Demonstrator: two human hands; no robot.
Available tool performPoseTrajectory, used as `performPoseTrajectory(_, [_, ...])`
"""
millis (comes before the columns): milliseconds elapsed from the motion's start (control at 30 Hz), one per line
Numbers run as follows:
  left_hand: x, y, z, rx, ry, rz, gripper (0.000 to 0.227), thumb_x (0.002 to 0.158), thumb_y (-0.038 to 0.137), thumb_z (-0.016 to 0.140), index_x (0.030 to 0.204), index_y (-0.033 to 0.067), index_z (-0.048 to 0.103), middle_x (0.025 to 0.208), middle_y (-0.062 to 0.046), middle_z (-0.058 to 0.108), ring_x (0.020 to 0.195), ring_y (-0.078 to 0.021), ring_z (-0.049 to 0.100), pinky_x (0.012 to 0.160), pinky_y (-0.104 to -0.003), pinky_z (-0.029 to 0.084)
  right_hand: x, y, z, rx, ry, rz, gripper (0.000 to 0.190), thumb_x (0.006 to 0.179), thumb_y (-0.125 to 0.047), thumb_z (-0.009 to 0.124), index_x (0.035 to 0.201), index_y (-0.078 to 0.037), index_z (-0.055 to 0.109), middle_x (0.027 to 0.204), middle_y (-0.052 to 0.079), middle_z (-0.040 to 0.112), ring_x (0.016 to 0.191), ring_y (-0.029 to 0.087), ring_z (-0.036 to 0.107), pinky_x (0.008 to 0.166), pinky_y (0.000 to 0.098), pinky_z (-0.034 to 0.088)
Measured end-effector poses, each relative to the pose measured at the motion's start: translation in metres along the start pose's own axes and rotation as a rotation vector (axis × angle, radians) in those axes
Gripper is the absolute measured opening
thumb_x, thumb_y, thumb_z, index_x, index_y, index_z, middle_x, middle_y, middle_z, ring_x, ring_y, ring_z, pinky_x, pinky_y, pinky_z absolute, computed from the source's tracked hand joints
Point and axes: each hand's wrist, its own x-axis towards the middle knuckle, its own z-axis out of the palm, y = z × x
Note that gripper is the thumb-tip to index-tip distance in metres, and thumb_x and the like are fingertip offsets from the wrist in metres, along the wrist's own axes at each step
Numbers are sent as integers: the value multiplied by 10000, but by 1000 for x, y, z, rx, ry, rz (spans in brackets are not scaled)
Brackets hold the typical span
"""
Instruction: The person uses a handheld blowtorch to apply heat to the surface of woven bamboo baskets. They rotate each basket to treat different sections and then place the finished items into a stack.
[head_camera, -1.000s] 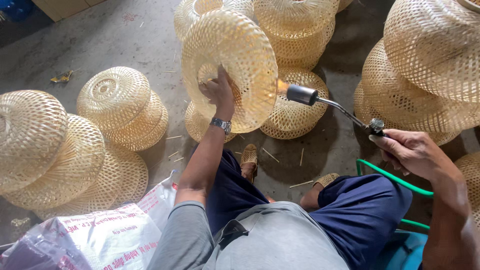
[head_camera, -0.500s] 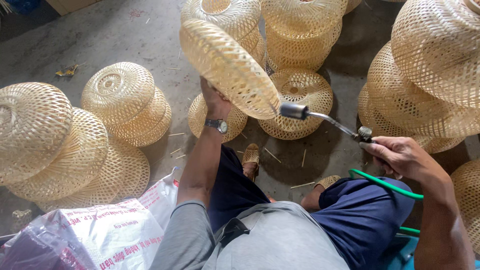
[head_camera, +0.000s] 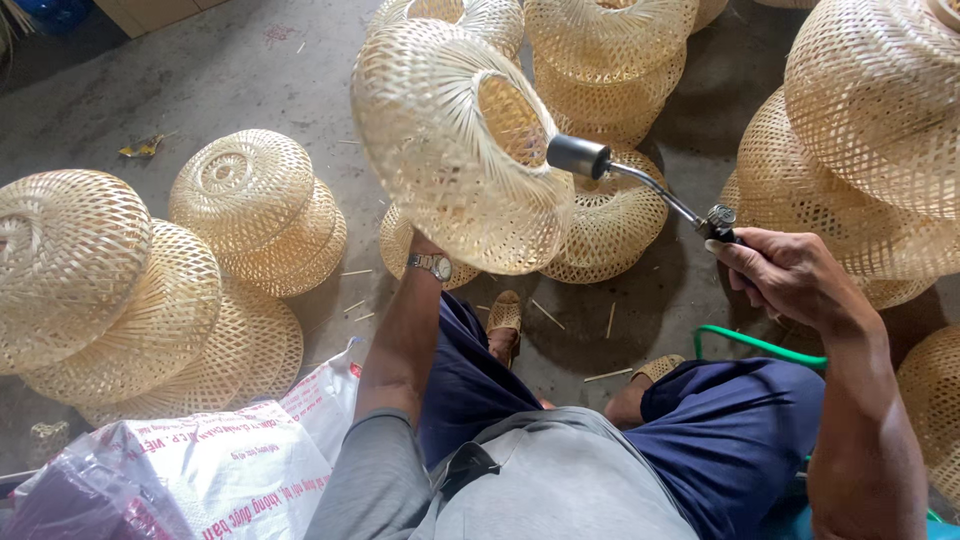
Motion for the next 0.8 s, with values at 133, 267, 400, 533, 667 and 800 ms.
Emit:
performPoseTrajectory(133, [-6,-2,5,22,-57,-55,586,1054,535,412,1438,101,499,1393,-118,558,1272,-314,579,1065,-558,520,10,-12,0,-62,-1,-230,233,1028,-216,561,980,-52,719,587,25,585,448,89,503,390,298,408])
performPoseTrajectory(267, [-12,-4,5,43,-90,-94,591,1060,536,407,1437,92,504,1389,-124,565,1262,-312,588,1052,-551,529,34,-19,-4,-35,64,-281,234,1072,-216,559,1014,-54,718,618,31,579,480,86,490,402,305,396])
performPoseTrajectory(400, [-15,5,3,43,-105,-62,596,1065,537,401,1435,83,510,1384,-130,572,1251,-310,597,1040,-544,538,34,0,-19,-182,148,-160,310,1101,-218,547,965,-8,729,603,71,584,474,136,511,418,324,397])
performPoseTrajectory(533, [-17,16,-5,36,-100,-6,602,1071,538,396,1433,73,515,1380,-136,579,1241,-308,605,1027,-537,547,12,42,-20,-76,-8,-77,270,1065,-239,515,959,-55,682,592,76,574,407,151,495,366,335,393])
performPoseTrajectory(667, [-16,24,-7,36,-114,18,608,1076,539,391,1432,64,520,1376,-142,586,1230,-306,614,1014,-531,556,2,67,-18,5,-134,172,257,1027,-253,561,996,-51,717,590,74,566,436,149,463,390,329,383])
performPoseTrajectory(800, [-19,25,-6,40,-137,-9,614,1082,541,386,1430,55,525,1372,-148,593,1220,-304,623,1001,-524,565,23,71,-26,-15,-105,200,307,1051,-278,546,993,-53,746,569,110,599,421,203,468,395,364,367])
